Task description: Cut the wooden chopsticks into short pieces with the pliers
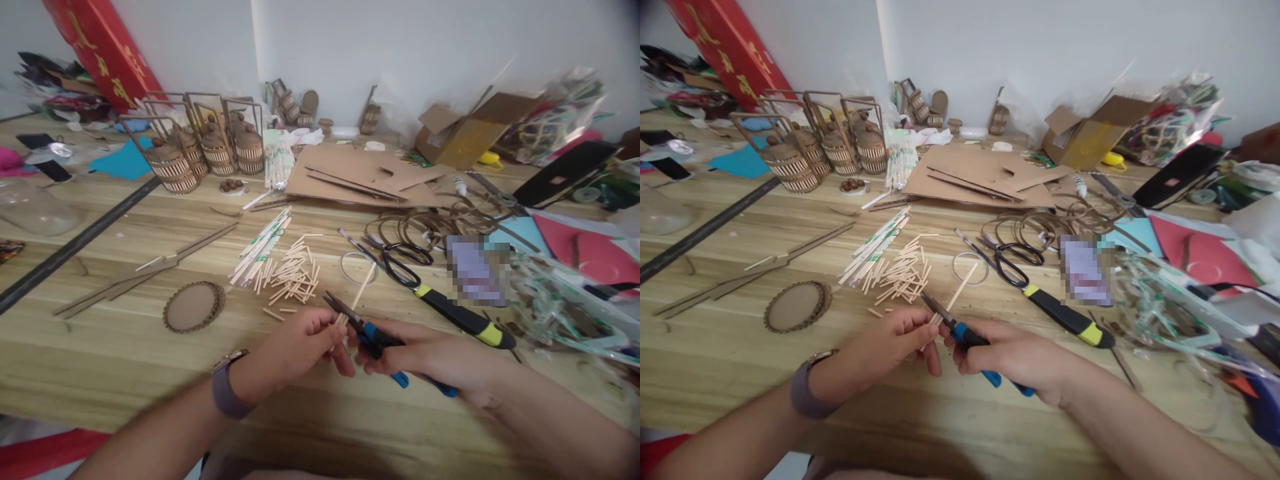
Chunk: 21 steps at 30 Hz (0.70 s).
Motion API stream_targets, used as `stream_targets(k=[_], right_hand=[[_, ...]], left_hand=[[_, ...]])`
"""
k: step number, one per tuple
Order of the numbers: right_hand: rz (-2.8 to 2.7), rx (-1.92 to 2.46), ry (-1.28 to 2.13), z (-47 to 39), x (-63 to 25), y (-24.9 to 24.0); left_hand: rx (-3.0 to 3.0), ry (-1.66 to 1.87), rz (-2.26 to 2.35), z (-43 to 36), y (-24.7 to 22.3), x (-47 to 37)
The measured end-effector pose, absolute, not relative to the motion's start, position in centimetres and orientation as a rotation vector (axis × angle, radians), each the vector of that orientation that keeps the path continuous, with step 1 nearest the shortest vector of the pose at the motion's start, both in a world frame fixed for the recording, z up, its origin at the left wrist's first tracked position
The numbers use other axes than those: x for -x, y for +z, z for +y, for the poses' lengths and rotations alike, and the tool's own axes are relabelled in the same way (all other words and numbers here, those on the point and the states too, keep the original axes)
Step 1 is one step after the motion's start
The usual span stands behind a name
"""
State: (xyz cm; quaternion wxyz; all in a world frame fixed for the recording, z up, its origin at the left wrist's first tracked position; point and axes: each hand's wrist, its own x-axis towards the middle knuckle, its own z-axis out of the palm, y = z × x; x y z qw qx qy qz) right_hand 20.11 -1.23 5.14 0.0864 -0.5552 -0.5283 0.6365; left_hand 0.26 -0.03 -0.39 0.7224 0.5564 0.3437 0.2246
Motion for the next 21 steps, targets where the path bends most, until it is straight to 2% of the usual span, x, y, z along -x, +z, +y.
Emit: stream_targets(k=[3, 11, 21], right_hand=[[-1.509, 1.619, 2.001, -1.2, -19.9, 5.3], [-1.557, 1.602, 2.007, -1.2, -19.9, 5.1], [-1.713, 1.576, 1.781, -1.5, -19.3, 3.9]], left_hand=[[-1.235, 0.495, 0.752, -0.1, -0.6, -0.2], [-1.229, 0.488, 0.751, 0.0, -0.5, -0.2], [-1.236, 0.482, 0.755, -0.1, -0.3, -0.2]])
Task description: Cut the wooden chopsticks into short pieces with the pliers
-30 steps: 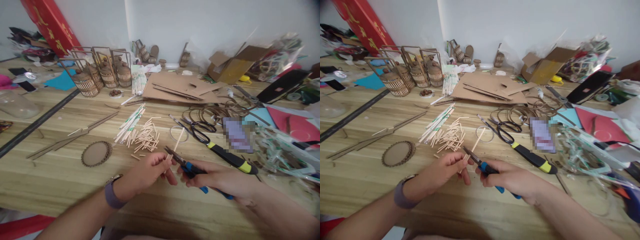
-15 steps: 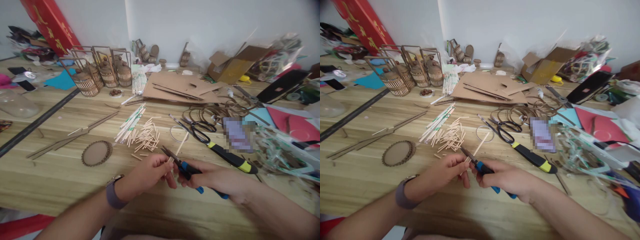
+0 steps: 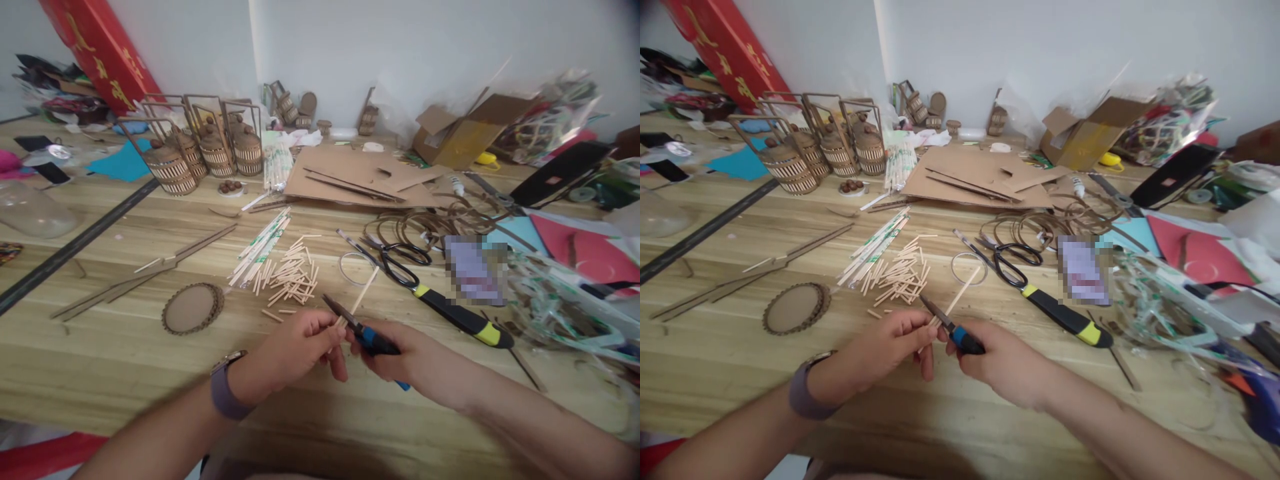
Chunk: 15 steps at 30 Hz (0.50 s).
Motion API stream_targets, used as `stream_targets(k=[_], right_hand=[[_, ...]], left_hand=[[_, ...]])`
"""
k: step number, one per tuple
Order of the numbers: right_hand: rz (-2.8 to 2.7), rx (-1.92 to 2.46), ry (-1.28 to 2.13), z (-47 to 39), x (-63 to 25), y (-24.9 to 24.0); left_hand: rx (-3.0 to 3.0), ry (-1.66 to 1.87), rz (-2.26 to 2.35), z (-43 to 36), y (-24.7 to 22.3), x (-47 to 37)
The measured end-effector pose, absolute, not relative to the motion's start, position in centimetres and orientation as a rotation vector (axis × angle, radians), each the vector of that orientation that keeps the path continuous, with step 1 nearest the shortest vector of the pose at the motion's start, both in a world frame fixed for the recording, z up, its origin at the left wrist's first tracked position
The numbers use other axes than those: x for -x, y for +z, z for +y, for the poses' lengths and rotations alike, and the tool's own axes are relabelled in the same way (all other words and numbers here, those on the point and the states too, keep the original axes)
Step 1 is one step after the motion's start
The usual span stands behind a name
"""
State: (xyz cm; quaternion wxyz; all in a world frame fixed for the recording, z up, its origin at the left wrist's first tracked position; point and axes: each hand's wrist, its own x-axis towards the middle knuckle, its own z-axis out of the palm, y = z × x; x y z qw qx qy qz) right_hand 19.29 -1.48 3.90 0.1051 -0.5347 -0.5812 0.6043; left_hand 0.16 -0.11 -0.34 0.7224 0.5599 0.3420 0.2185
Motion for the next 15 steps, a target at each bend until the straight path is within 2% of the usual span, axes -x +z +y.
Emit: stream_targets(k=[15], right_hand=[[-1.436, 1.466, 2.062, -1.5, -19.7, 5.1]], left_hand=[[-1.195, 0.503, 0.755, -0.3, 0.9, -0.4]])
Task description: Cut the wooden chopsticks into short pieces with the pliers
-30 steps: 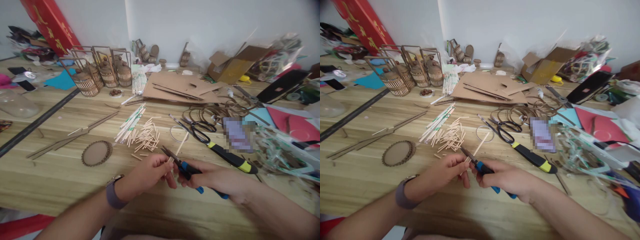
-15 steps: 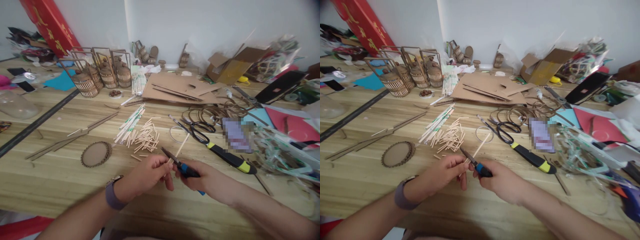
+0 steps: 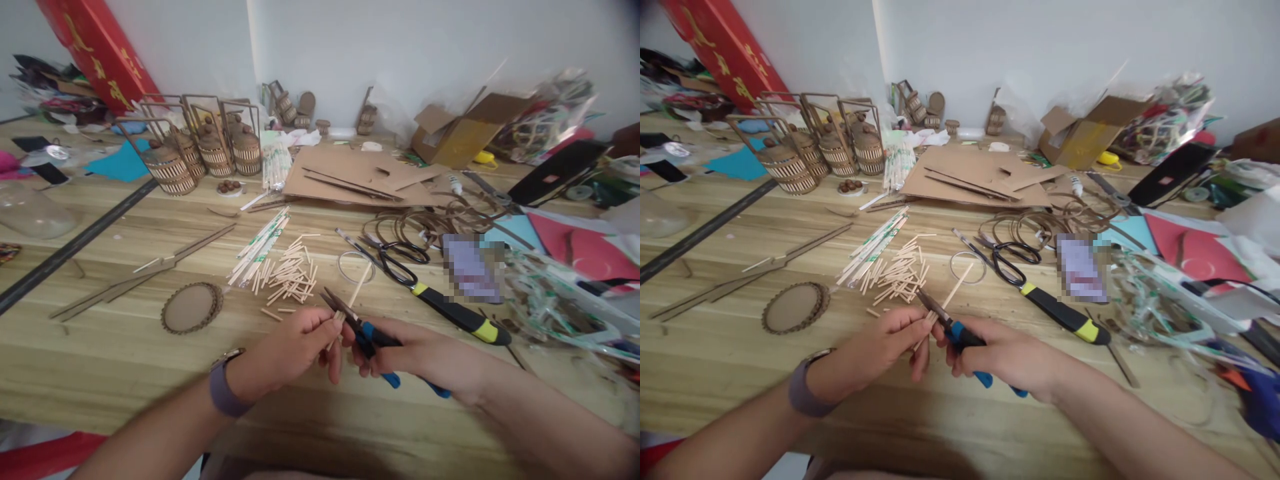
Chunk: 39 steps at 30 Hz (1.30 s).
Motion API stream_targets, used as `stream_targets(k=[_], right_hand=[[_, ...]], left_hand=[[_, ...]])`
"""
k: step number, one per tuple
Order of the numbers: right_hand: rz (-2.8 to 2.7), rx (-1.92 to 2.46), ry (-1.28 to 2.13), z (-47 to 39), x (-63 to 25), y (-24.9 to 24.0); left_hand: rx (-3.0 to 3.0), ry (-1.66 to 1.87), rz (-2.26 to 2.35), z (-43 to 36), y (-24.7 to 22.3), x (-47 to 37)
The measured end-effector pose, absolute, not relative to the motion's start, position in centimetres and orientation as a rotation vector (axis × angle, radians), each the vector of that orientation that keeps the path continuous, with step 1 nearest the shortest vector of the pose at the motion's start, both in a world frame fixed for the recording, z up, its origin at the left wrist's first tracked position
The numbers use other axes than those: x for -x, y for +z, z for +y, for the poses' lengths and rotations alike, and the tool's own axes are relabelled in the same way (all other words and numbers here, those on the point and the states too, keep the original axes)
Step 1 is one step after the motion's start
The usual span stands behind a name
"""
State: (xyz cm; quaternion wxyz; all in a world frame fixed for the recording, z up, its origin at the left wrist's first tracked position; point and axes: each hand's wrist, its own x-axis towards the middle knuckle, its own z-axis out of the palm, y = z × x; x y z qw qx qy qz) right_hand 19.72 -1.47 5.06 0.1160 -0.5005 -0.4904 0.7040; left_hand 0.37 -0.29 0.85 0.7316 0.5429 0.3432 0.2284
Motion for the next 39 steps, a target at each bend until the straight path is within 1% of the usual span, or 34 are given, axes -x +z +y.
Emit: stream_targets(k=[5, 11, 15, 18, 20, 21, 22, 24, 25, 26, 29, 31, 34, 36, 39], right_hand=[[-1.5, 1.461, 2.037, -1.4, -19.7, 4.4], [-1.688, 1.501, 1.845, -1.4, -19.2, 3.7], [-1.787, 1.468, 1.707, -1.2, -19.2, 3.7], [-1.847, 1.419, 1.667, -1.0, -19.6, 4.0], [-1.976, 1.499, 1.49, -0.8, -20.1, 4.2], [-2.04, 1.567, 1.293, -0.7, -20.4, 4.2], [-2.079, 1.613, 1.041, -0.6, -20.6, 4.1], [-2.079, 1.592, 0.546, -0.4, -20.9, 3.8], [-2.078, 1.53, 0.38, -0.3, -20.8, 3.6], [-2.101, 1.454, 0.287, -0.3, -20.7, 3.3], [-2.23, 1.39, 0.273, -0.1, -20.0, 2.3], [-2.285, 1.523, 0.269, 0.0, -19.4, 1.6], [-2.297, 1.742, 0.174, -0.2, -18.7, 0.8], [-2.298, 1.814, 0.142, -0.4, -18.4, 0.7], [-2.314, 1.883, 0.135, -0.6, -18.0, 0.7]], left_hand=[[-1.174, 0.505, 0.758, -0.1, 0.7, -0.5], [-1.095, 0.562, 0.714, -0.2, 0.0, -0.5], [-1.194, 0.585, 0.722, 0.0, 0.4, -0.2], [-1.329, 0.692, 0.799, 0.5, 1.3, 0.4], [-1.361, 0.825, 0.913, 1.0, 1.8, 0.8], [-1.39, 0.862, 0.987, 1.1, 1.8, 1.0], [-1.452, 0.836, 1.053, 1.2, 1.8, 1.1], [-1.629, 0.673, 1.127, 1.2, 1.4, 1.1], [-1.726, 0.57, 1.13, 1.1, 1.1, 1.0], [-1.813, 0.495, 1.128, 0.9, 0.8, 0.9], [-2.061, 0.408, 1.2, 0.2, 0.4, 0.3], [-2.215, 0.349, 1.303, -0.1, 0.4, 0.0], [-2.356, 0.182, 1.411, -0.3, 0.8, -0.4], [-2.398, 0.105, 1.425, -0.3, 1.0, -0.6], [-2.419, 0.079, 1.435, -0.4, 0.9, -0.7]])
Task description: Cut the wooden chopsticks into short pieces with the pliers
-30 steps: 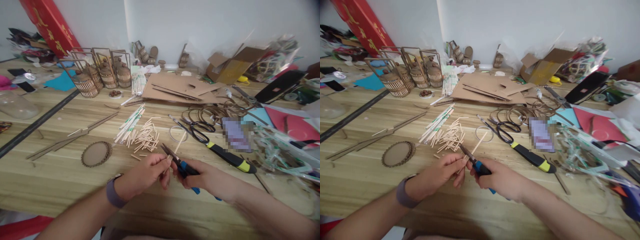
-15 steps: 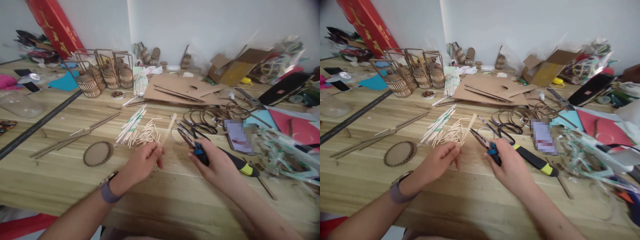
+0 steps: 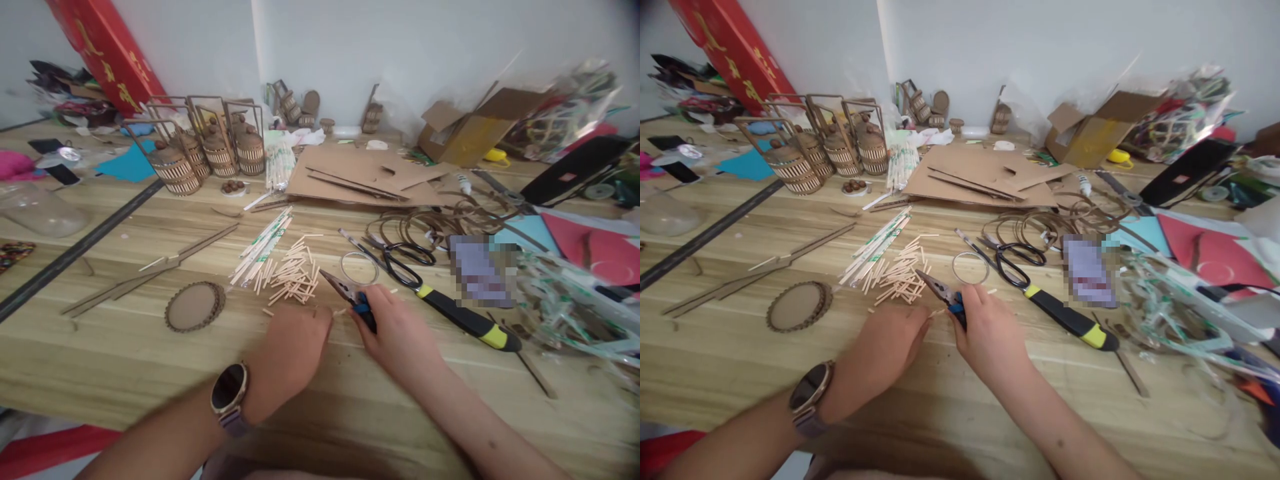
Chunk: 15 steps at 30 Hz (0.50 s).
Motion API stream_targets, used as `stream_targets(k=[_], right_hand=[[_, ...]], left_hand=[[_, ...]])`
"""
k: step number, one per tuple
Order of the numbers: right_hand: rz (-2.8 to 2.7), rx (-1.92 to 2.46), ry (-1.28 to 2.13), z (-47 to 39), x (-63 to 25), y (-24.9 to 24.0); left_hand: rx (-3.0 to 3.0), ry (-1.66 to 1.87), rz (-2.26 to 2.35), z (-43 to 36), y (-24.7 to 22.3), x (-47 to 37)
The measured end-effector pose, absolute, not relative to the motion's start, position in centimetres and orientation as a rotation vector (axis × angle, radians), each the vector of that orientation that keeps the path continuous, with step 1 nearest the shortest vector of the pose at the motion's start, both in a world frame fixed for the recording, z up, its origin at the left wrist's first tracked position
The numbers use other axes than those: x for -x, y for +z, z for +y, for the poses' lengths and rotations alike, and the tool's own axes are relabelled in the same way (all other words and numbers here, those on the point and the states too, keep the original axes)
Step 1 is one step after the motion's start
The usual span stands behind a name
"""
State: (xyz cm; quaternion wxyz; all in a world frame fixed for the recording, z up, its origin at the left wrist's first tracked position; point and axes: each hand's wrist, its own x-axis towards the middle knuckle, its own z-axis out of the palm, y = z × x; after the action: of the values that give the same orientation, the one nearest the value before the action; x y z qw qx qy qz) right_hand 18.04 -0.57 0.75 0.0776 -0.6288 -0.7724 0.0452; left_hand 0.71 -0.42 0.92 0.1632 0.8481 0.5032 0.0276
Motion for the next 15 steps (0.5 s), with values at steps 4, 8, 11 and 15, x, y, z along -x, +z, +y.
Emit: stream_targets(k=[4, 8, 11, 15], right_hand=[[-2.341, 1.932, 0.077, -0.8, -17.4, 0.9], [-2.36, 1.87, -0.017, -0.6, -17.6, 0.9], [-2.334, 1.659, 0.243, 0.1, -19.1, 1.3], [-2.193, 1.376, 0.771, 0.9, -21.4, 2.3]], left_hand=[[-2.342, 0.158, 1.486, -0.8, 0.4, -1.0], [-2.234, 0.306, 1.437, -0.6, 0.4, -0.8], [-2.251, 0.278, 1.242, 0.4, 0.8, 0.1], [-1.94, 0.378, 0.936, 1.8, 0.7, 1.3]])
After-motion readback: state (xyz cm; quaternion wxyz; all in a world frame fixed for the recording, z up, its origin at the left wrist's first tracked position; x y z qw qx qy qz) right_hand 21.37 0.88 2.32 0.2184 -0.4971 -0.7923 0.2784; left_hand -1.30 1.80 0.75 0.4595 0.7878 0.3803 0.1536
